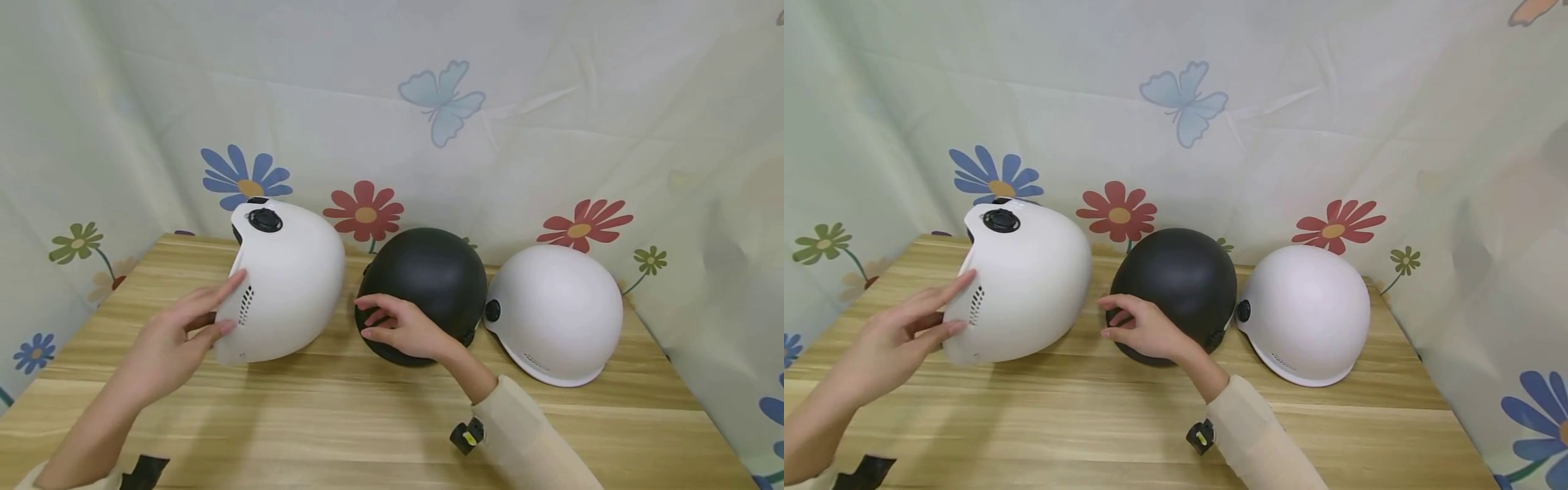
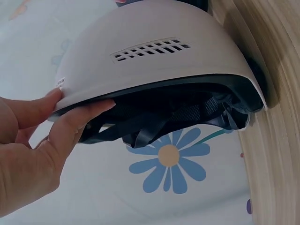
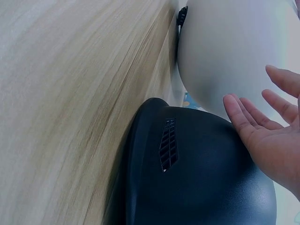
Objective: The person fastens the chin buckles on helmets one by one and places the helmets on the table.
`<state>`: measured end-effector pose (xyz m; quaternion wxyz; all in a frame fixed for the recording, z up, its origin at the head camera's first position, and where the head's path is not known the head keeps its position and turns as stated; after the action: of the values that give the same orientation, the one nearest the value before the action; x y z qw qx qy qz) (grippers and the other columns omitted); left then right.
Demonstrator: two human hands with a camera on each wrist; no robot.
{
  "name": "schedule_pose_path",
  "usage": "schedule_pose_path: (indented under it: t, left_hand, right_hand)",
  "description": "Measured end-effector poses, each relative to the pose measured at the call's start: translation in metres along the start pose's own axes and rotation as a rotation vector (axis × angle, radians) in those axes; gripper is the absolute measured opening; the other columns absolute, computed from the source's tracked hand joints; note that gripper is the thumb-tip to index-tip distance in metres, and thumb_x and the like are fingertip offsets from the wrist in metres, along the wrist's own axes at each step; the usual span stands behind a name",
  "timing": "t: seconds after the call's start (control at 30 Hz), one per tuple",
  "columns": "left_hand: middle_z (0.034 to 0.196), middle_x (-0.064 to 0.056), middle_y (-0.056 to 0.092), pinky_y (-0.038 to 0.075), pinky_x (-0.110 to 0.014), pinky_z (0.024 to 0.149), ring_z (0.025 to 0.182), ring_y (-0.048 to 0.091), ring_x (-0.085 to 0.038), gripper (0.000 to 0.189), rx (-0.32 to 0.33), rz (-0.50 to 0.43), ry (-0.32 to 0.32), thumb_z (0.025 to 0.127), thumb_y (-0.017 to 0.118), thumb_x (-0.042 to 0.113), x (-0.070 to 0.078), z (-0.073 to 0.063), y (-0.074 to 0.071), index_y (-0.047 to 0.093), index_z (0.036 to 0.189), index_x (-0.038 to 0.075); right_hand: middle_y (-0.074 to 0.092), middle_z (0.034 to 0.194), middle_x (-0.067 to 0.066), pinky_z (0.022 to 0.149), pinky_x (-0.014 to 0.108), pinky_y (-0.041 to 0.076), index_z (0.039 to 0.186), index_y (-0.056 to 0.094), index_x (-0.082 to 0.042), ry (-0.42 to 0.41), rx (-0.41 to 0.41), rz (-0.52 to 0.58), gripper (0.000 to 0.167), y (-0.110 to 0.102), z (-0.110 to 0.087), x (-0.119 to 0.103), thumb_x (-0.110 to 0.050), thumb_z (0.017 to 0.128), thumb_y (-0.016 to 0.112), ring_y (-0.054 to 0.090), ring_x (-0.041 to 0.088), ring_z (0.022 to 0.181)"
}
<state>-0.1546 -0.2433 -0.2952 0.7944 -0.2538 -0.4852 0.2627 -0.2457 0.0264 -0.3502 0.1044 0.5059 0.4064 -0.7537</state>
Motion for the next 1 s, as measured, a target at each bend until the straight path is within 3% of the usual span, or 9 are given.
schedule_pose_path:
  t: [0.17,0.23,0.33,0.4,0.53,0.6,0.67,0.8,1.0]
  left_hand:
    - [0.138,-0.025,0.034,0.052,-0.021,0.065,0.096,0.057,-0.004,0.063,-0.034,-0.178,-0.18,0.09,0.055,0.004,-0.016,-0.004,-0.001,0.03,0.142,0.029]
    - [0.142,-0.024,0.026,0.052,-0.023,0.067,0.095,0.051,0.007,0.062,-0.041,-0.261,-0.218,0.092,0.053,0.007,-0.021,-0.005,0.0,0.027,0.143,0.031]
    - [0.147,-0.022,0.016,0.051,-0.022,0.068,0.096,0.051,0.01,0.064,-0.034,-0.396,-0.239,0.092,0.053,0.006,-0.03,-0.005,0.002,0.025,0.143,0.032]
    - [0.149,-0.02,0.011,0.051,-0.021,0.069,0.097,0.052,0.008,0.066,-0.019,-0.535,-0.237,0.091,0.053,0.002,-0.036,-0.006,0.004,0.025,0.143,0.03]
    - [0.151,-0.013,0.004,0.05,-0.024,0.072,0.1,0.056,-0.001,0.07,-0.009,-0.866,-0.191,0.089,0.05,-0.009,-0.047,-0.006,0.011,0.023,0.144,0.024]
    - [0.15,-0.013,0.002,0.05,-0.027,0.073,0.102,0.056,-0.005,0.072,-0.027,-0.976,-0.169,0.089,0.047,-0.012,-0.05,-0.006,0.014,0.021,0.145,0.023]
    - [0.148,-0.012,0.002,0.05,-0.029,0.074,0.103,0.056,-0.008,0.073,-0.043,-1.026,-0.161,0.089,0.045,-0.014,-0.052,-0.006,0.016,0.019,0.146,0.024]
    - [0.146,-0.01,0.003,0.05,-0.029,0.074,0.101,0.056,-0.008,0.076,-0.05,-1.033,-0.183,0.089,0.046,-0.013,-0.053,-0.008,0.019,0.017,0.146,0.028]
    - [0.152,-0.003,-0.01,0.051,-0.027,0.072,0.101,0.056,-0.008,0.079,-0.032,-1.084,-0.234,0.089,0.045,-0.012,-0.06,-0.011,0.02,0.014,0.146,0.033]
  right_hand:
    - [0.051,0.122,0.017,0.081,0.025,0.048,0.127,0.047,0.003,-0.005,-0.002,0.007,0.045,0.0,0.0,0.001,-0.002,0.085,0.062,0.057,0.033,0.098]
    - [0.051,0.122,0.018,0.081,0.025,0.049,0.127,0.047,0.003,-0.003,-0.003,0.01,0.045,0.001,0.0,0.002,-0.001,0.085,0.062,0.057,0.033,0.098]
    - [0.051,0.122,0.017,0.08,0.024,0.048,0.129,0.046,0.002,0.011,0.0,0.012,0.046,0.001,0.0,0.003,-0.001,0.085,0.062,0.056,0.033,0.099]
    - [0.05,0.121,0.018,0.08,0.024,0.048,0.13,0.044,0.001,0.016,0.002,0.014,0.048,0.001,0.0,0.003,-0.001,0.085,0.062,0.056,0.034,0.099]
    - [0.049,0.121,0.02,0.081,0.024,0.048,0.134,0.038,0.002,0.029,0.002,0.023,0.053,0.002,0.0,0.004,-0.001,0.086,0.061,0.056,0.032,0.099]
    - [0.048,0.121,0.022,0.082,0.025,0.048,0.135,0.035,0.003,0.037,-0.002,0.03,0.056,0.003,0.0,0.004,-0.001,0.086,0.061,0.056,0.032,0.1]
    - [0.047,0.122,0.023,0.082,0.026,0.048,0.136,0.033,0.003,0.044,-0.005,0.036,0.058,0.004,0.0,0.005,-0.002,0.086,0.061,0.055,0.033,0.101]
    - [0.047,0.122,0.02,0.083,0.027,0.048,0.137,0.031,0.003,0.057,-0.007,0.04,0.06,0.005,0.0,0.006,-0.002,0.086,0.061,0.055,0.032,0.102]
    - [0.048,0.122,0.018,0.083,0.026,0.048,0.137,0.033,-0.001,0.062,-0.006,0.032,0.058,0.005,-0.001,0.008,-0.001,0.086,0.061,0.055,0.032,0.102]
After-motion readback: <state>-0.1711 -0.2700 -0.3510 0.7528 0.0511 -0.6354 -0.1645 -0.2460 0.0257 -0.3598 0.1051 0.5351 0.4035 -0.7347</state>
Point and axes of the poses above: each hand's wrist, its own z-axis towards the middle knuckle, its own y-axis out of the palm, x = y × z, the point moved 4 cm from there along z, towards the middle knuckle
